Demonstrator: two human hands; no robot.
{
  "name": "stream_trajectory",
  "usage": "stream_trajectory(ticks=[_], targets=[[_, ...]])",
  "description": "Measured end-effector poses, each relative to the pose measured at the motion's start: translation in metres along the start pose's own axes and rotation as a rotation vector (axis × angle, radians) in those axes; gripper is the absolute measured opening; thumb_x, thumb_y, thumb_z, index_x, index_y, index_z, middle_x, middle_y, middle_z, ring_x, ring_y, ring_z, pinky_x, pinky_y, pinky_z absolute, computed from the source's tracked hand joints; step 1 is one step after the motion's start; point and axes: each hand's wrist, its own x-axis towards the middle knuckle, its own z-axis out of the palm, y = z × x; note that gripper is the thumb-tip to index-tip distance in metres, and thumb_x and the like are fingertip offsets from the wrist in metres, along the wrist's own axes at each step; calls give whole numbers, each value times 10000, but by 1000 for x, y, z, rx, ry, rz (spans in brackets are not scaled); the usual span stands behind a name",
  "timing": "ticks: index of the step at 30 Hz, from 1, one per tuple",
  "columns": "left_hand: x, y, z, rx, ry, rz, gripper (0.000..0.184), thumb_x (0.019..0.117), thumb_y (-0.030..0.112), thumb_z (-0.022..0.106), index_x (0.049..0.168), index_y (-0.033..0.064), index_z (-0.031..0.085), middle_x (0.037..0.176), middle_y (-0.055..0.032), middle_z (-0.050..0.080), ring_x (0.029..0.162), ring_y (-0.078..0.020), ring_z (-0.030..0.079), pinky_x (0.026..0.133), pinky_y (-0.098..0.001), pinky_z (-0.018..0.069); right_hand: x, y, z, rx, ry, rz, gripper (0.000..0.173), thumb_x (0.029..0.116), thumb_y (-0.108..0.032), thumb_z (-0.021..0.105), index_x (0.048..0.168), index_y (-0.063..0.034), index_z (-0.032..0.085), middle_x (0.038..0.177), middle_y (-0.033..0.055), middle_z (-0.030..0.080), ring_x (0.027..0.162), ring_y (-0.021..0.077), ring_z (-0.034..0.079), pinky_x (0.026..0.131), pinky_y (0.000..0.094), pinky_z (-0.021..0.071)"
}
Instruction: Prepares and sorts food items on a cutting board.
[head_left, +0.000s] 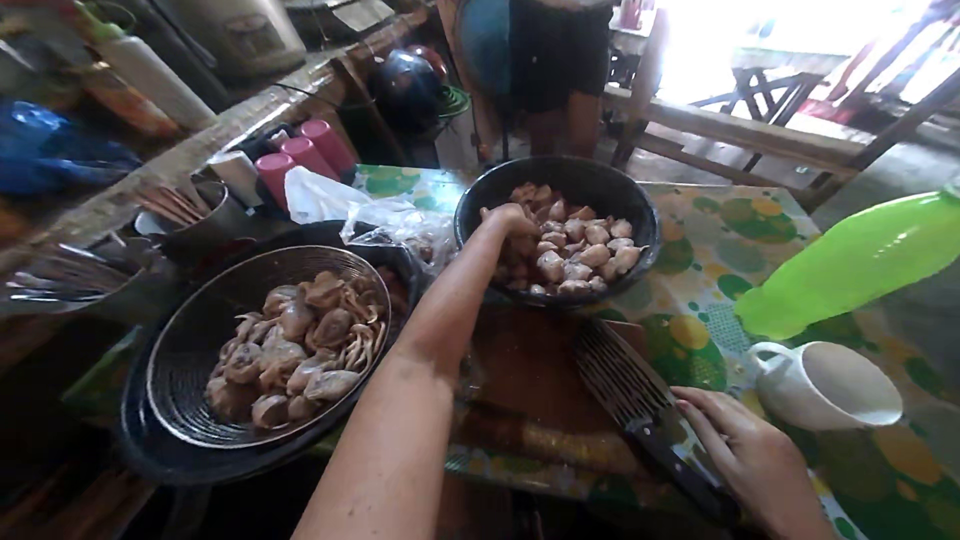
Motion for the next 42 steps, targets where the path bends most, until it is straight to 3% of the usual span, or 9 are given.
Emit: stream_trajectory(ticks=[3,9,19,25,27,29,37,40,42], targets=[[-3,4,1,-17,91,-52,650,916,498,726,1225,-67,642,1284,-274,637,1290,-424,562,1129,-710,290,0,2,2,-12,8,-19,292,1007,-208,553,1106,-41,770,979,157,746,793,319,737,660,497,597],[-11,22,4,148,82,-184,743,895,693,624,1197,20,710,1356,-242,620,1371,-430,494,1147,-753,188,-1,-1,4,-6,-55,2,253,998,-153,589,1133,-24,759,1034,193,741,858,375,738,710,550,597],[-3,17,6,72,46,-196,759,885,700,637,1217,21,711,1386,-232,605,1412,-418,451,1180,-721,153,-5,3,8,-33,-21,-6,277,1000,-207,565,1109,-57,770,1002,159,739,794,322,734,653,492,601],[-6,15,7,9,35,-76,611,964,531,650,1183,-39,679,1299,-262,634,1308,-416,547,1121,-715,281,-4,6,7,-18,-36,14,292,1014,-239,548,1133,-82,764,1012,146,733,791,314,732,633,505,596],[-2,9,9,-129,47,-80,614,936,487,708,1195,-66,650,1251,-286,637,1230,-429,590,1042,-678,406,-4,7,7,-20,-32,14,291,1011,-245,554,1130,-86,767,1004,144,734,787,313,732,631,508,596],[-1,7,11,-233,73,-114,646,897,456,761,1221,-86,624,1236,-292,635,1190,-426,608,1003,-648,455,-3,4,5,-11,-23,2,287,1005,-241,558,1121,-81,767,989,142,731,779,309,729,637,501,596],[-17,22,6,-373,-14,-207,602,961,502,677,1267,-15,645,1211,-223,665,1109,-320,647,977,-532,497,-7,2,7,19,-31,-60,265,992,-225,579,1107,-83,772,983,139,739,775,309,737,634,492,606],[-26,24,5,-416,-33,-170,560,996,471,635,1295,-2,638,1206,-213,671,1089,-311,653,971,-524,499,-3,7,4,48,-51,-62,249,994,-199,589,1110,-70,767,983,149,739,796,323,737,670,506,607],[-18,17,8,-416,-12,-150,621,957,519,671,1246,-30,658,1182,-226,683,1084,-332,663,970,-546,505,0,12,4,53,-40,-63,255,992,-197,580,1108,-67,766,974,149,739,789,318,736,669,502,605]])
